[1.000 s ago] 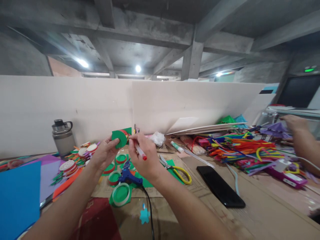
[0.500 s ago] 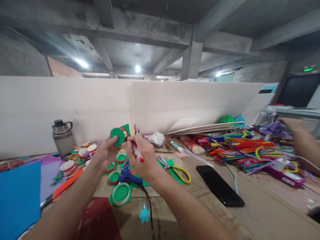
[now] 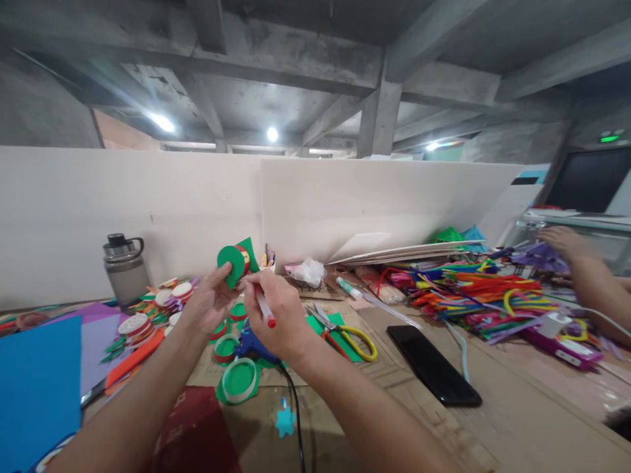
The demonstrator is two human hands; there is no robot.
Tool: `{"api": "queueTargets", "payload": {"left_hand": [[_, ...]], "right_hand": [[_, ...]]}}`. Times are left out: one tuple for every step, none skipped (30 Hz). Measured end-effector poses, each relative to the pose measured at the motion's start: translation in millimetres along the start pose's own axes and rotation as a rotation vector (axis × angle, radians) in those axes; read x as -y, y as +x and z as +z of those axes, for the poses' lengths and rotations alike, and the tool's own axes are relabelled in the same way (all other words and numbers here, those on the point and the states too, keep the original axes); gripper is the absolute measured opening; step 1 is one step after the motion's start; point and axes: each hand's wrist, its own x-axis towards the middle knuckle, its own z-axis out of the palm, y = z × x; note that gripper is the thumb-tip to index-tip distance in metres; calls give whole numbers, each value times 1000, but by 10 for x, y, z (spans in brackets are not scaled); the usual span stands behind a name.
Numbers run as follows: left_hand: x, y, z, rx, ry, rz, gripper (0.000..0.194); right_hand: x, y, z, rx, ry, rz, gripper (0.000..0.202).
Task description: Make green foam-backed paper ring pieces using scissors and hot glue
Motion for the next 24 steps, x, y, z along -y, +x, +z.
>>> {"api": "queueTargets", "payload": {"left_hand": [[-3,-1,4,-6,-4,-7,18],[-6,-2,4,-10,-5,-11,17],[-6,0,2,-11,-4,-11,17],[-4,3,-4,-5,-1,-6,17],[0,8,-13,3,4,6,17],[5,15,-25,13,10,27,18],[13,22,-39,24,19,58,18],[21,30,-53,33,31,99,19],[30,35,-67,39,46,141,22],[38,39,-78,42,63,181,24],[45,38,-84,43,81,216,27],[51,34,-86,44,98,241,30],[54,25,-82,45,115,257,32],[56,14,-74,50,130,267,32],[57,0,-61,58,142,278,32],[57,-15,-46,69,154,288,32],[57,-30,-30,83,167,296,30],[56,-42,-15,95,181,305,29],[55,-53,-2,105,194,311,28],[55,-60,8,111,208,315,27],[56,-65,15,111,219,317,26],[57,-68,20,108,228,318,26],[58,-71,22,105,236,319,27],[60,-73,24,103,244,320,27]], "right_hand": [[8,1,0,14,0,3,10],[16,3,-4,25,2,7,10],[21,8,-12,30,7,13,10],[25,15,-24,23,17,20,9],[28,24,-40,8,28,30,9],[30,36,-59,-14,40,41,8],[32,49,-82,-40,52,55,8],[35,63,-106,-64,63,72,7],[40,77,-130,-87,78,94,7],[46,89,-151,-106,94,119,6],[54,100,-168,-121,114,143,6],[61,107,-180,-133,133,160,6],[67,112,-187,-139,147,170,6],[72,113,-189,-144,152,174,6],[74,112,-187,-145,150,172,6],[75,110,-183,-144,143,169,6],[73,106,-177,-143,133,167,6],[70,103,-171,-141,123,167,6],[67,100,-165,-140,117,166,6],[63,98,-161,-139,112,164,6],[59,97,-158,-139,108,162,6],[56,98,-155,-139,104,161,7],[55,99,-154,-137,100,159,7],[55,102,-154,-136,96,156,7]]}}
